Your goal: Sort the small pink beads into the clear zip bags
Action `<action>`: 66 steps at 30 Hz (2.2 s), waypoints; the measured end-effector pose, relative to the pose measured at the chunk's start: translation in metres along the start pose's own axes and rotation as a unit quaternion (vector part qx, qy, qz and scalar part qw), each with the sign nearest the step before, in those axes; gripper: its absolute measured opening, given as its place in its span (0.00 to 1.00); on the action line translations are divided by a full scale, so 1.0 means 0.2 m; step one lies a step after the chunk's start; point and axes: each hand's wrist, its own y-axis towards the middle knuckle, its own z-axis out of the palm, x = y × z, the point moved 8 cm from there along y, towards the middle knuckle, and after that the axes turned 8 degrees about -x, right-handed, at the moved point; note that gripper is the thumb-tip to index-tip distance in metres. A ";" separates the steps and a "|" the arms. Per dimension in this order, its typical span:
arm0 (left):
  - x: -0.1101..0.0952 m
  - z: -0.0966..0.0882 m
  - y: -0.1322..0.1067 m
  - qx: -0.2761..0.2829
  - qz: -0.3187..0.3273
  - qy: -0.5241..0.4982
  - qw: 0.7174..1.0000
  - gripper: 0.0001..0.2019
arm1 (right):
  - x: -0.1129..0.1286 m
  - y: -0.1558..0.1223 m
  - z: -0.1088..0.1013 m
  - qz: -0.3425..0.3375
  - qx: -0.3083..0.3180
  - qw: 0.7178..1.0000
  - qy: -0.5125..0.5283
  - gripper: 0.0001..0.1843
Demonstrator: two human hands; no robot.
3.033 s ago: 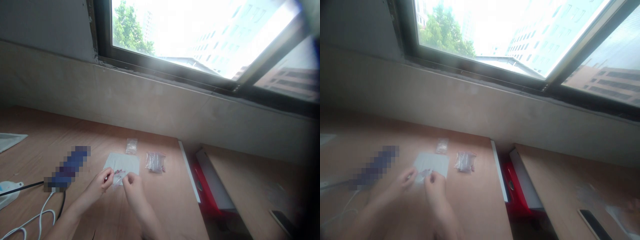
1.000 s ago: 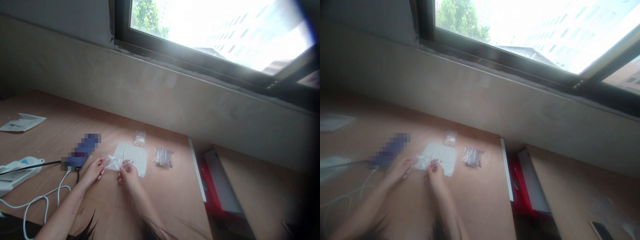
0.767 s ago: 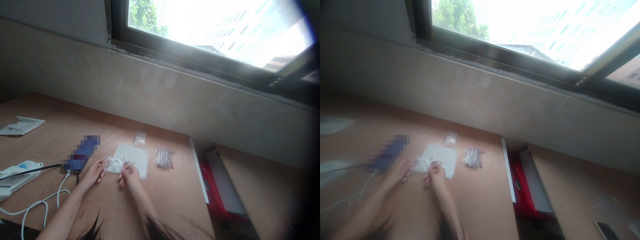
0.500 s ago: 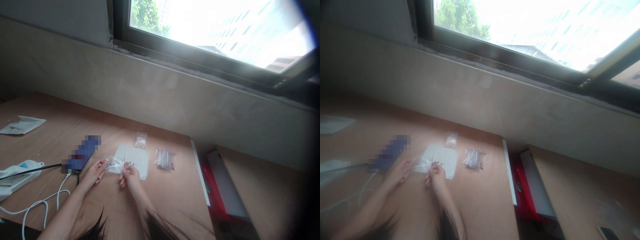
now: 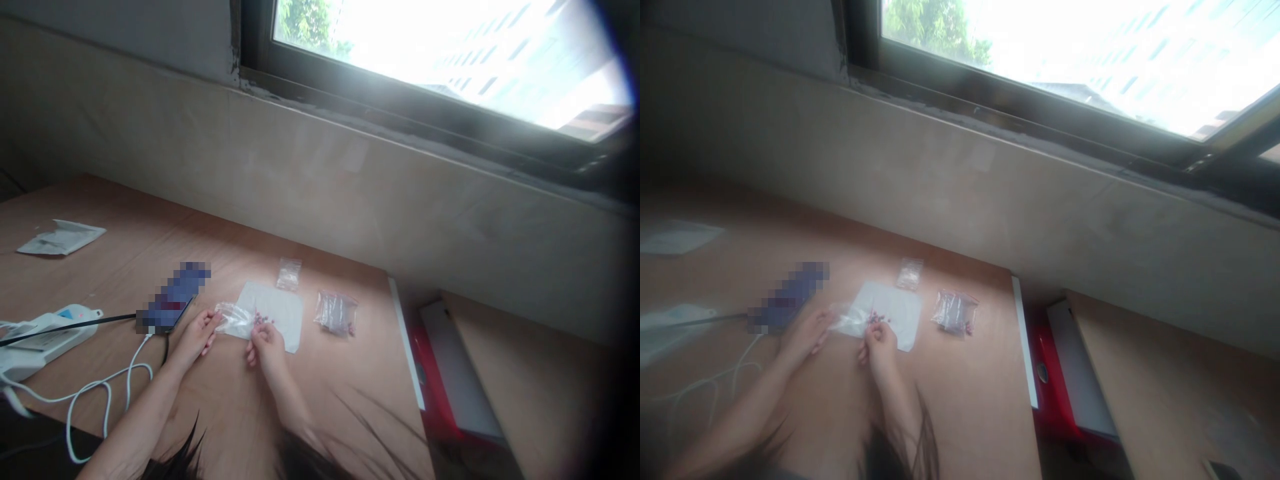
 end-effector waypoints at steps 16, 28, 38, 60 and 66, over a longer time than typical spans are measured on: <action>0.05 0.00 -0.01 -0.016 -0.012 -0.026 0.999 0.17 | 0.00 0.00 0.00 -0.026 0.007 1.000 0.017 0.17; 0.03 0.00 -0.04 0.006 -0.016 -0.016 1.000 0.20 | 0.01 0.00 0.00 -0.024 -0.006 0.999 0.032 0.19; 0.01 0.00 -0.05 0.012 -0.014 0.040 0.999 0.21 | 0.02 -0.01 -0.01 -0.015 -0.032 0.999 0.004 0.17; -0.08 0.05 -0.07 0.042 0.016 0.041 0.998 0.20 | 0.02 -0.02 -0.03 -0.008 -0.044 0.999 -0.017 0.13; -0.14 0.07 -0.07 -0.007 0.008 0.034 0.999 0.17 | 0.02 -0.02 -0.03 -0.015 -0.040 0.999 -0.011 0.14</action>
